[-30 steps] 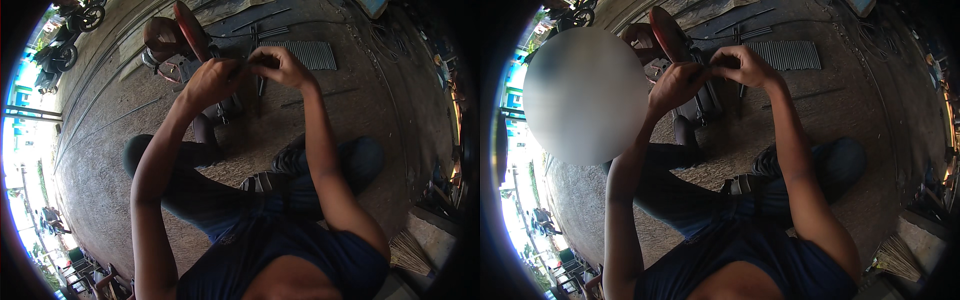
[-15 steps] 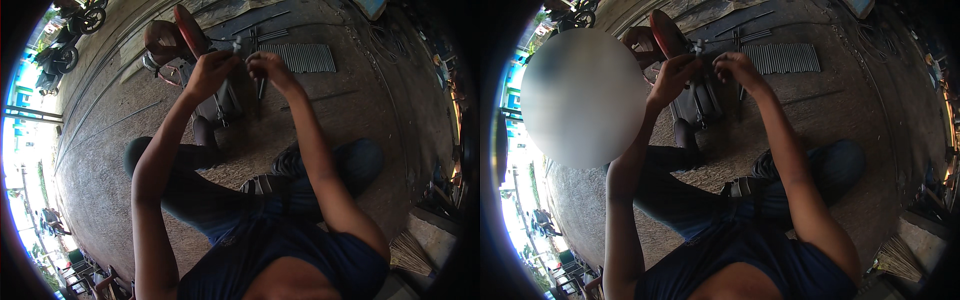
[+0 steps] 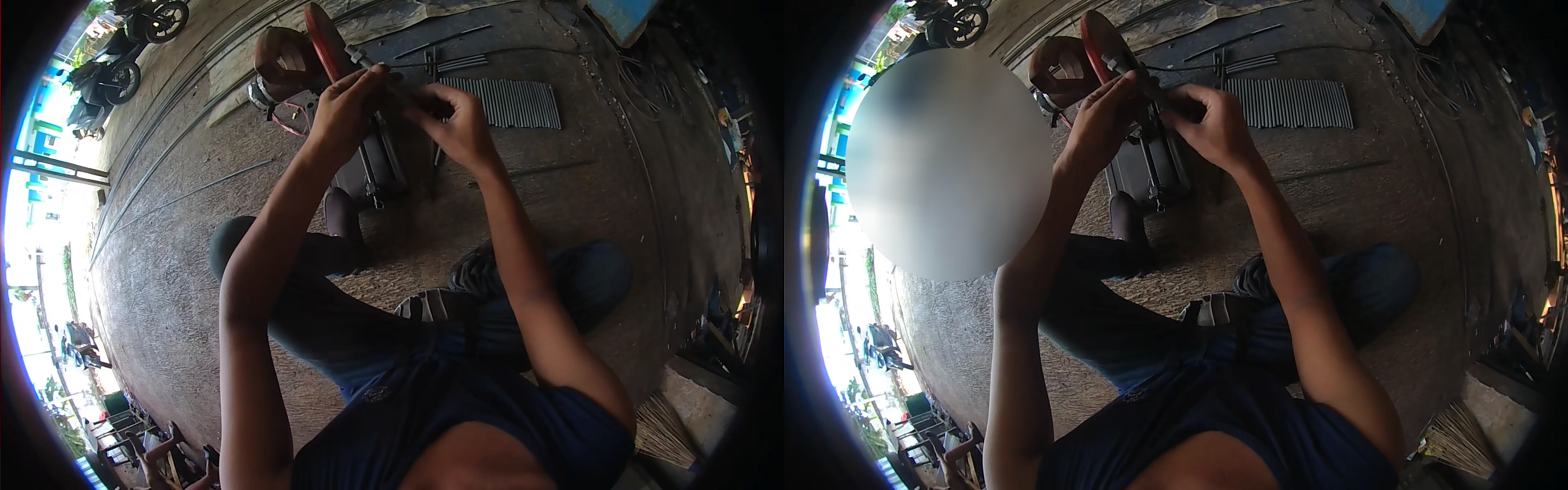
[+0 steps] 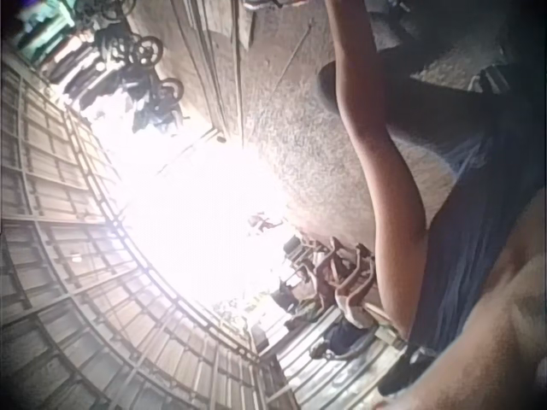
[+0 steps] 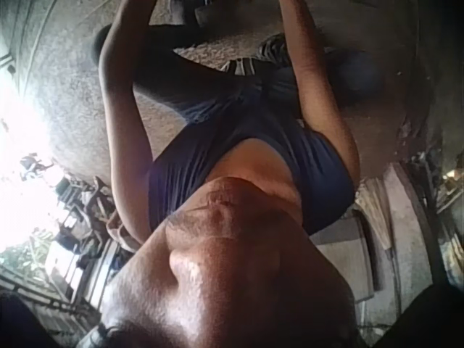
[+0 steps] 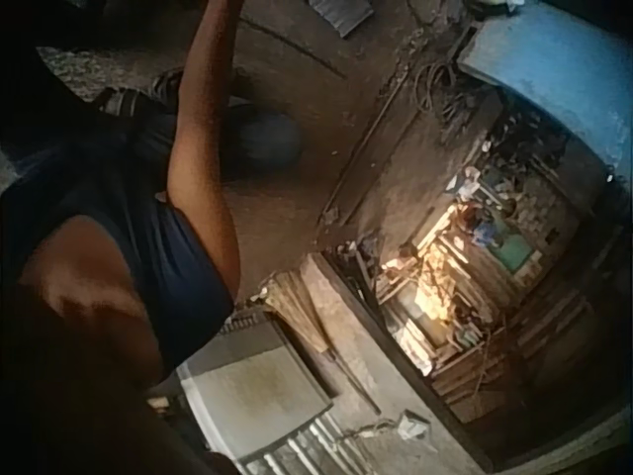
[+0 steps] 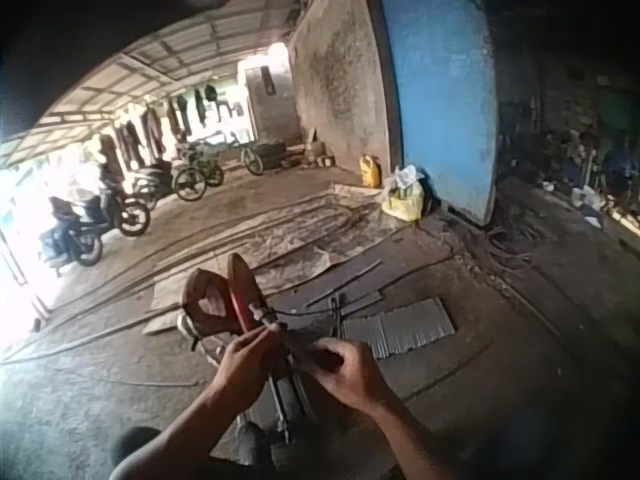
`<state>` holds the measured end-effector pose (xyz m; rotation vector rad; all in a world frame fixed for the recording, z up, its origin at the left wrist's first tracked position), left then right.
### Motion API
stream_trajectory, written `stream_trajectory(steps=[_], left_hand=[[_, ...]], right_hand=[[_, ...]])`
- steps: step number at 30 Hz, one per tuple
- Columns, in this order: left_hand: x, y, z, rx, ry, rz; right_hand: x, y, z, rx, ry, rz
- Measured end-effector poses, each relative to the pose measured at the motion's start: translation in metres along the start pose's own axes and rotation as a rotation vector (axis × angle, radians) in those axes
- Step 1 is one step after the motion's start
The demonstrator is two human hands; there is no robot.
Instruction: The recorder uses a metal chop saw to cut multiple thin metal rods while seated on the floor.
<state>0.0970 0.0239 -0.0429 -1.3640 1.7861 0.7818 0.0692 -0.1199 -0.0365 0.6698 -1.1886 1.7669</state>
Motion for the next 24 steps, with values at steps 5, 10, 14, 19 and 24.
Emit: stream_trajectory(steps=[5,10,14,19,24], left_hand=[[-0.005,0.000,0.001,-0.012,-0.051,-0.032],[-0.024,0.002,0.008,-0.173,-0.358,-0.193],[-0.027,0.003,0.009,-0.205,-0.421,-0.195],[-0.020,-0.004,0.007,-0.121,-0.366,-0.146],[-0.020,-0.016,0.002,0.049,-0.639,-0.173]], right_hand=[[0.016,0.002,0.011,-0.048,0.182,0.065],[-0.007,0.005,-0.014,0.151,0.022,-0.091],[-0.010,0.005,-0.023,0.174,-0.026,-0.073],[-0.024,0.006,-0.026,0.212,-0.192,-0.145],[-0.063,0.007,-0.019,0.153,-0.337,-0.291]])
Point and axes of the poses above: each hand's wrist, its own y-axis away from the middle knuckle, its own z-axis out of the back of the hand, x = y × z, the point moved 9 cm from there along -y, towards the middle knuckle, and after that the axes turned 12 degrees about y, right-handed, at the moved point
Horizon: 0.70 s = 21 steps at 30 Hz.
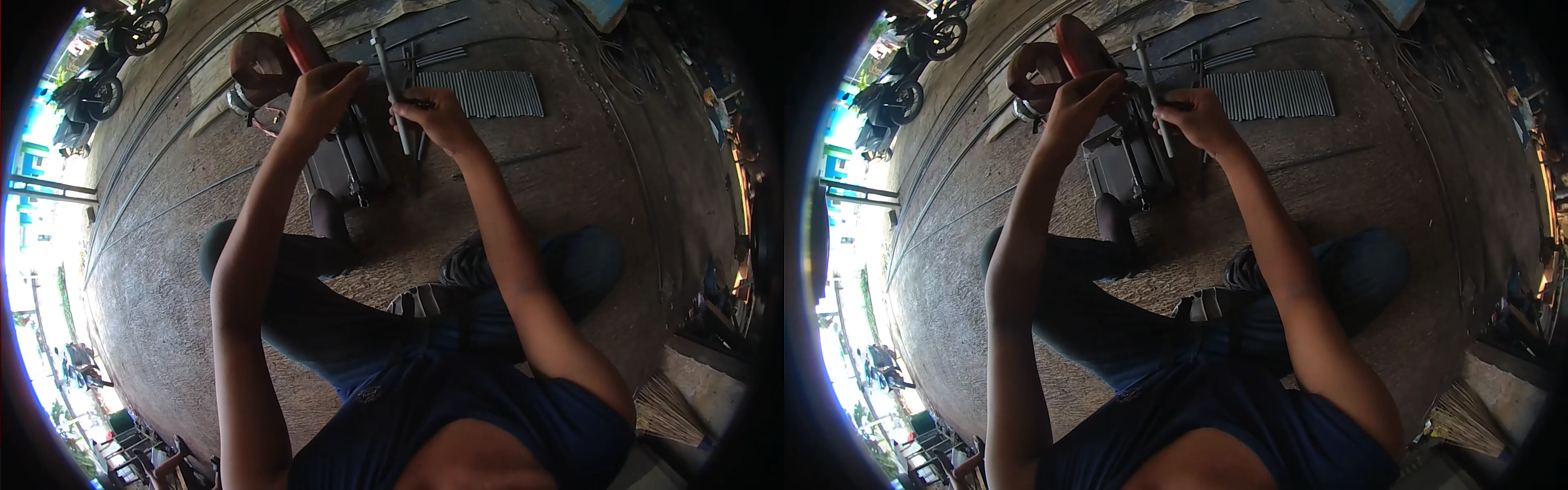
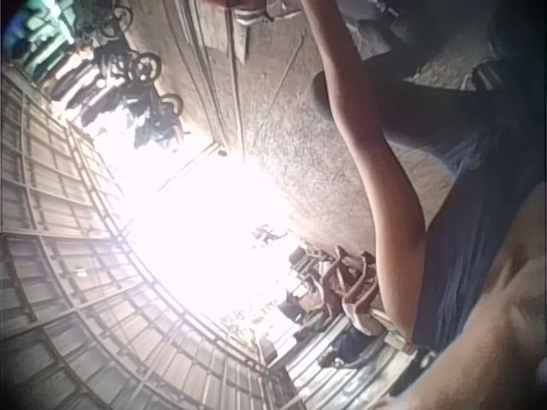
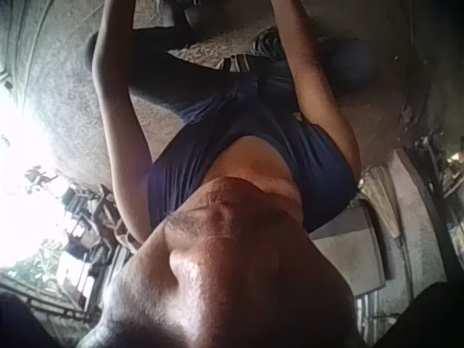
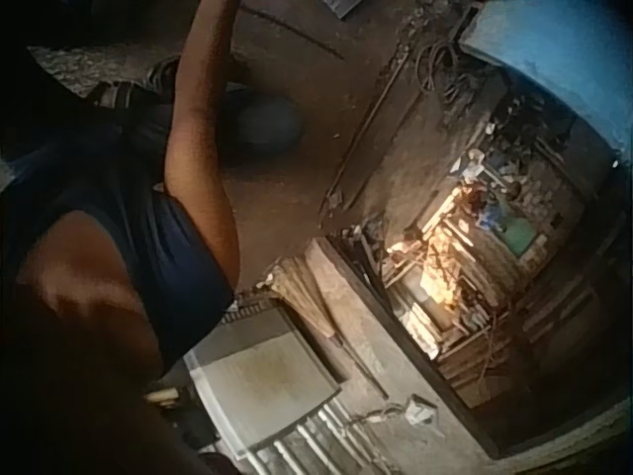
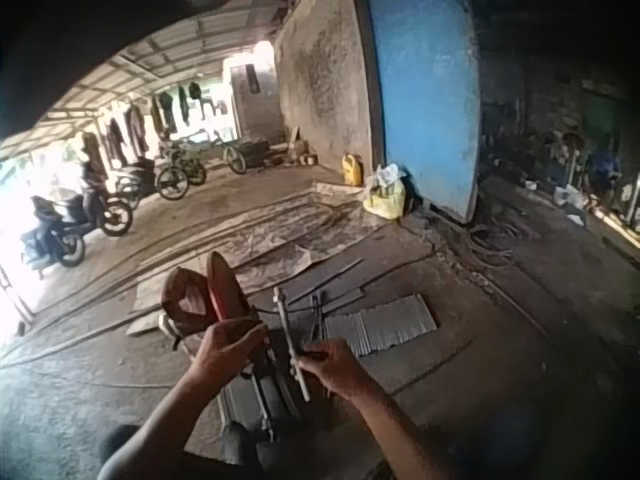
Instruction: The recorder uses a metal chop saw to cut multiple thin metal rods while seated on the floor.
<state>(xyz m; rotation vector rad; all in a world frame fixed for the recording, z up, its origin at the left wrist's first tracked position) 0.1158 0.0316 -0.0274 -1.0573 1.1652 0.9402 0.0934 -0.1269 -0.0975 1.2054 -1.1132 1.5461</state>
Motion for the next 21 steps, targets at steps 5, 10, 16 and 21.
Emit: stream_trajectory(steps=[5,10,16,21], left_hand=[[0.002,-0.011,-0.010,0.034,-0.113,-0.107],[0.026,-0.010,-0.048,0.228,-0.442,-0.015],[0.061,-0.004,-0.094,0.425,-0.510,-0.119],[0.132,-0.014,-0.127,0.588,-0.559,0.000]], right_hand=[[-0.040,-0.005,0.036,-0.146,-0.185,-0.107],[-0.096,-0.005,0.075,-0.234,-0.127,-0.270],[-0.213,0.008,0.130,-0.402,-0.266,-0.617],[-0.301,0.027,0.188,-0.614,-0.347,-0.793]])
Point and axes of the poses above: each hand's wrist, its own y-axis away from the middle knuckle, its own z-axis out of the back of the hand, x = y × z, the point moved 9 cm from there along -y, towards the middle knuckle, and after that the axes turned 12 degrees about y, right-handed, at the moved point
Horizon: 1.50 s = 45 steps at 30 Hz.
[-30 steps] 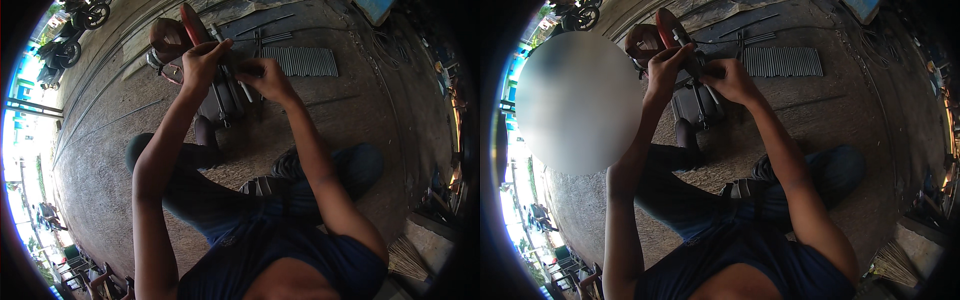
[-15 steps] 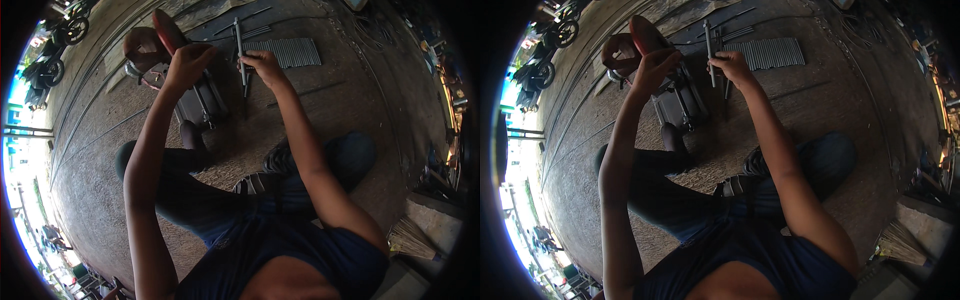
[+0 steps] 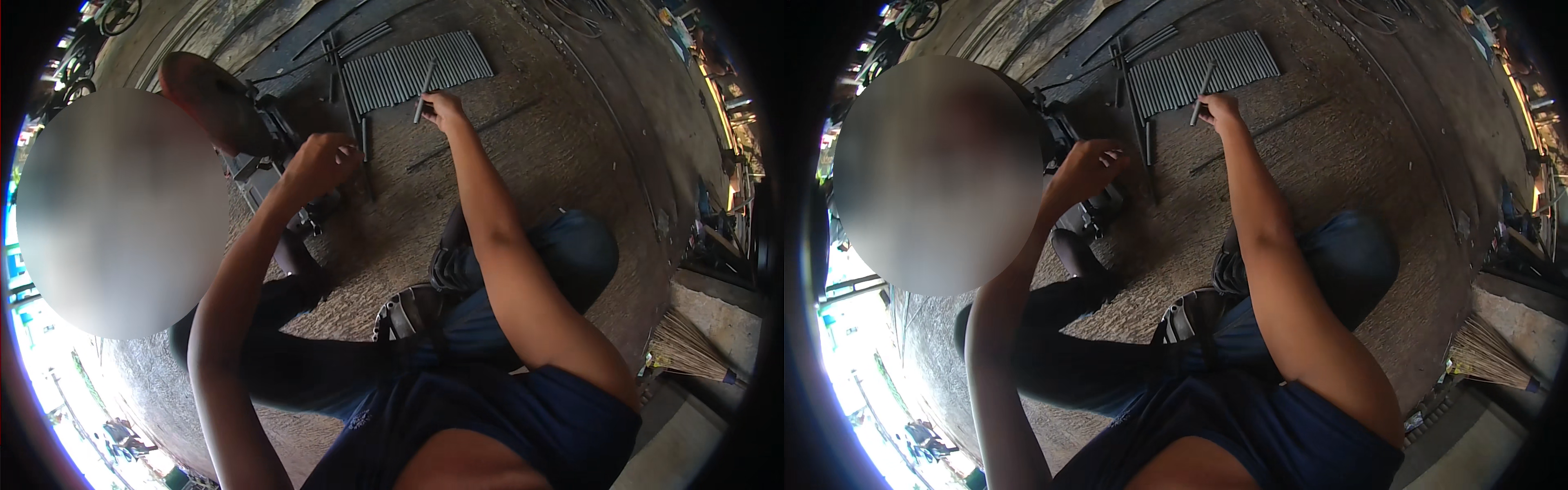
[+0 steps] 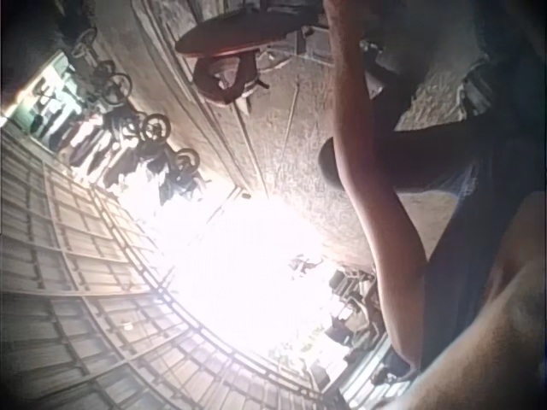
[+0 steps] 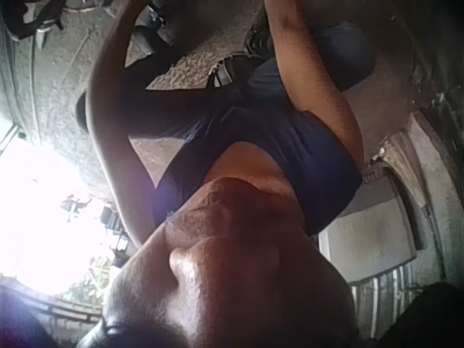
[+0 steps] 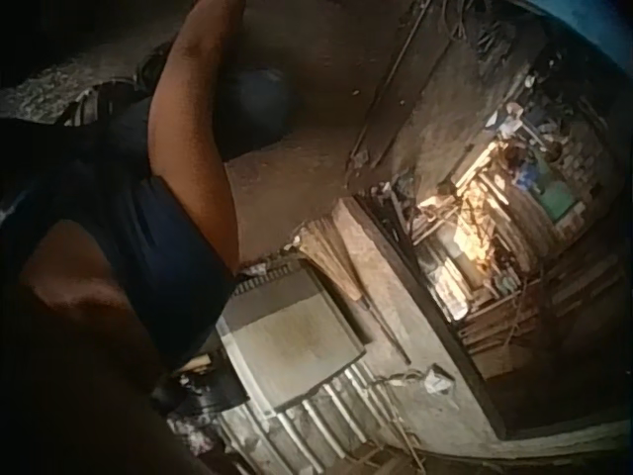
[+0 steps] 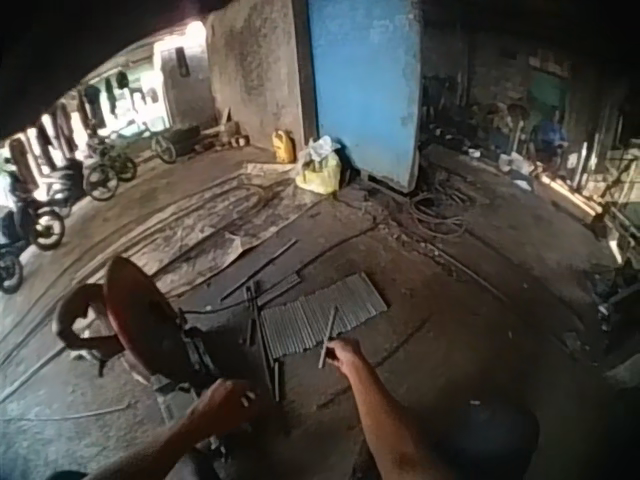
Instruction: The recorder uses a metal chop saw to cut multiple thin metal rods while seated on the floor.
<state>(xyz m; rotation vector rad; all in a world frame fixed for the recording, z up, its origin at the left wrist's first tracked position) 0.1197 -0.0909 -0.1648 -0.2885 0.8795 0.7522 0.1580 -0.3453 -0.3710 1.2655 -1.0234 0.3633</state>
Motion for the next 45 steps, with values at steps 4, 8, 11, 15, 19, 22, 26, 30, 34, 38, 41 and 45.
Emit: stream_trajectory(steps=[4,8,11,15,19,22,26,30,34,38,41,45], left_hand=[[0.034,-0.028,-0.033,-0.003,0.116,0.008],[0.068,-0.039,-0.058,-0.039,0.241,0.045],[0.098,-0.044,-0.074,-0.026,0.281,0.132],[0.129,-0.055,-0.086,-0.056,0.332,0.177],[0.152,-0.066,-0.105,-0.077,0.343,0.213],[0.170,-0.066,-0.119,-0.107,0.341,0.270],[0.189,-0.061,-0.129,-0.121,0.337,0.315],[0.202,-0.052,-0.132,-0.092,0.307,0.367],[0.207,-0.049,-0.132,-0.103,0.317,0.398],[0.211,-0.049,-0.133,-0.091,0.317,0.411],[0.211,-0.047,-0.133,-0.090,0.324,0.414],[0.207,-0.046,-0.130,-0.102,0.318,0.389]], right_hand=[[-0.031,-0.049,0.055,-0.271,-0.101,-0.104],[-0.037,-0.092,0.098,-0.394,-0.032,-0.055],[-0.021,-0.111,0.138,-0.628,0.352,-0.033],[0.019,-0.139,0.181,-0.759,0.654,0.031],[0.063,-0.176,0.216,-0.799,0.888,0.123],[0.080,-0.202,0.228,-0.773,1.069,0.166],[0.097,-0.232,0.235,-0.798,1.120,0.192],[0.110,-0.267,0.228,-0.754,1.212,0.260],[0.098,-0.283,0.227,-0.697,1.171,0.261],[0.090,-0.269,0.237,-0.781,1.013,0.270],[0.089,-0.267,0.235,-0.765,1.055,0.248],[0.094,-0.260,0.227,-0.790,1.117,0.235]])
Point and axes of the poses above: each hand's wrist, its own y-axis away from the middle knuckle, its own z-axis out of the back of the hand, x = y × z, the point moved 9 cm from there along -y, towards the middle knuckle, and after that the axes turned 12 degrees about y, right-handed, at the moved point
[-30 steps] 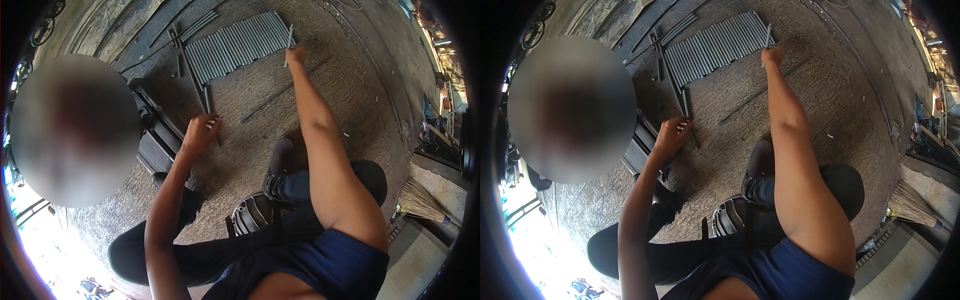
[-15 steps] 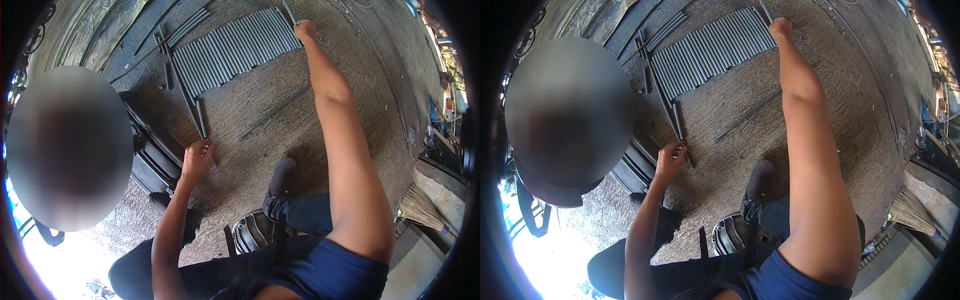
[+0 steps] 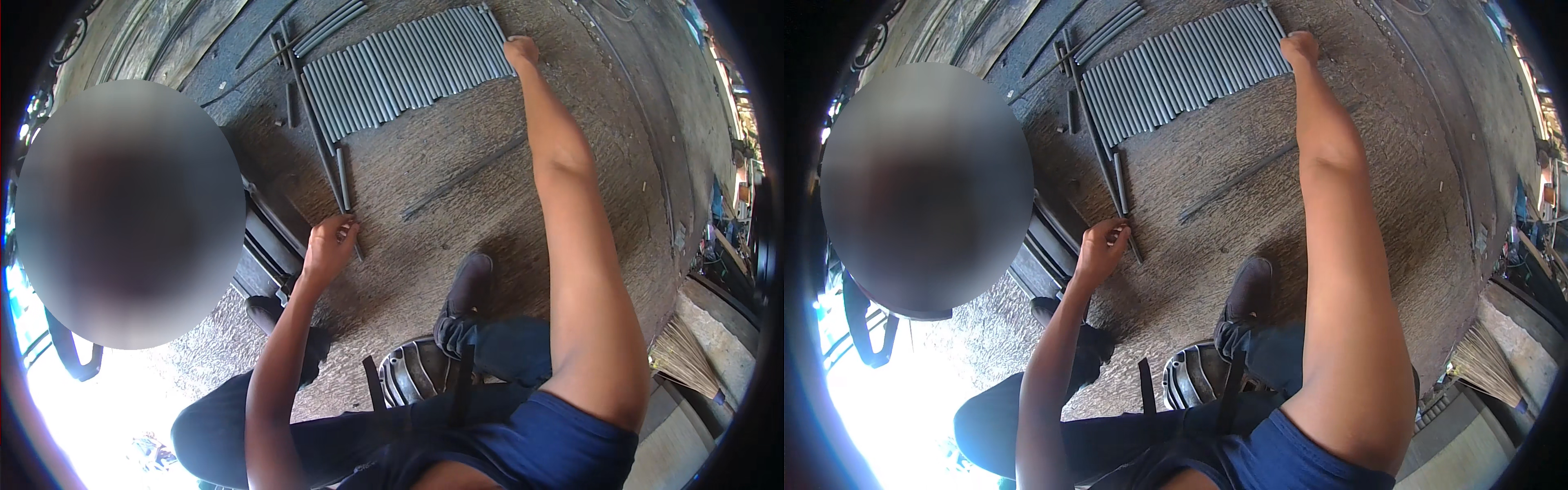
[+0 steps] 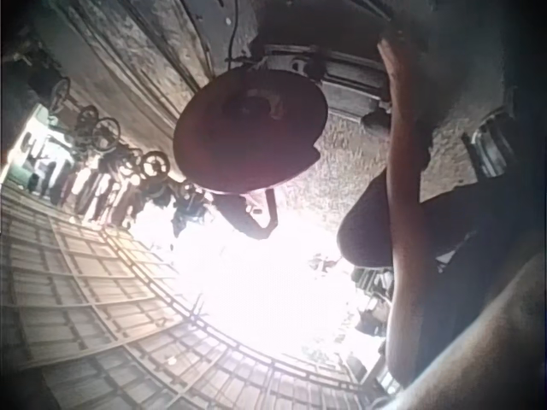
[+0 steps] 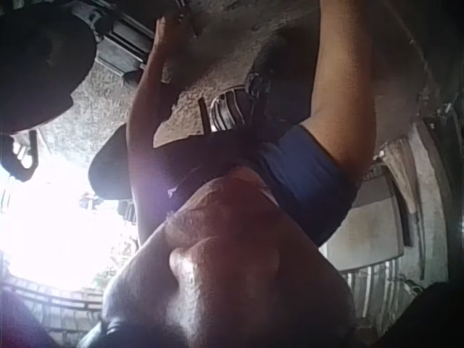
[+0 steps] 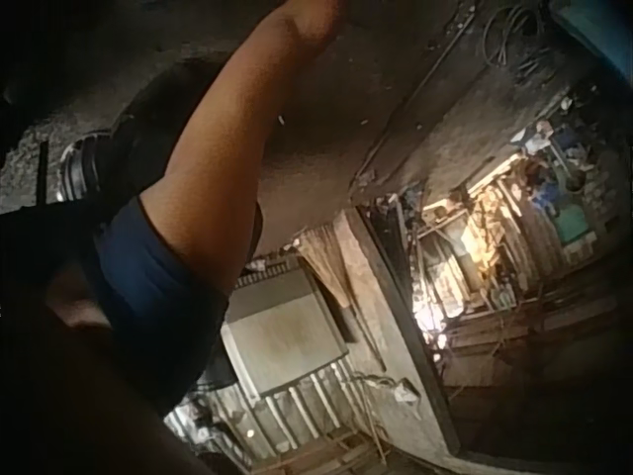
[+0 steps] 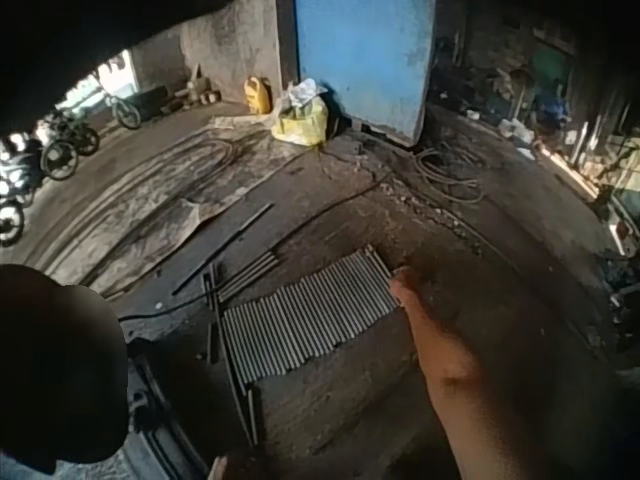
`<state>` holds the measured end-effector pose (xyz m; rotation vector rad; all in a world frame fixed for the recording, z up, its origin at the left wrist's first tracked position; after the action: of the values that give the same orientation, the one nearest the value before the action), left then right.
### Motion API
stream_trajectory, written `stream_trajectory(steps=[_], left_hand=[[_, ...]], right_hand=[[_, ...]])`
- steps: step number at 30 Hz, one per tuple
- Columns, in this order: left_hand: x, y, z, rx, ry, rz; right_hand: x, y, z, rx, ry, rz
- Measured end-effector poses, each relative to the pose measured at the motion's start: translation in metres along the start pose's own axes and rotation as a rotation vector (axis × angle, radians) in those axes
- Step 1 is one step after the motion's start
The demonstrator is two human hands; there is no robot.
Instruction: The recorder uses a metal chop saw to cut multiple thin metal rods while seated on the floor.
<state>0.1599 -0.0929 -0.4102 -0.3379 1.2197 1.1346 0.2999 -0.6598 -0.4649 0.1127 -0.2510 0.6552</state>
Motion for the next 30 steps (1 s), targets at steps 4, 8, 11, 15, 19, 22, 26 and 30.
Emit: stream_trajectory(steps=[4,8,11,15,19,22,26,30], left_hand=[[-0.001,0.001,-0.001,-0.006,-0.025,0.029],[-0.006,0.003,-0.001,0.009,-0.016,-0.017],[-0.007,0.011,0.003,-0.007,-0.016,-0.044],[-0.002,0.020,0.009,-0.008,-0.041,-0.027],[0.001,0.027,0.016,-0.012,-0.015,-0.033],[0.001,0.029,0.020,-0.021,-0.003,-0.045],[-0.002,0.033,0.025,-0.041,-0.009,-0.048],[-0.003,0.037,0.027,-0.057,-0.033,-0.060]], right_hand=[[0.043,0.048,0.014,-0.168,0.065,0.179],[0.133,0.162,0.000,-0.130,-0.103,0.740],[0.179,0.251,-0.029,0.007,0.024,1.101],[0.201,0.296,-0.048,0.057,0.152,1.236],[0.201,0.299,-0.045,-0.012,0.161,1.262],[0.197,0.298,-0.043,-0.056,0.123,1.224],[0.197,0.297,-0.041,-0.055,0.089,1.213],[0.205,0.307,-0.035,-0.042,0.109,1.201]])
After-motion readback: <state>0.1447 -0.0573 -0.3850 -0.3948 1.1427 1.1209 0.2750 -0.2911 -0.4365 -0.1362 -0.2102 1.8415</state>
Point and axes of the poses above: each hand's wrist, its own y-axis away from the middle knuckle, its own z-axis out of the back of the hand, x = y × z, the point moved 9 cm from there along -y, towards the middle knuckle, and after that the axes turned 12 degrees about y, right-handed, at the moved point
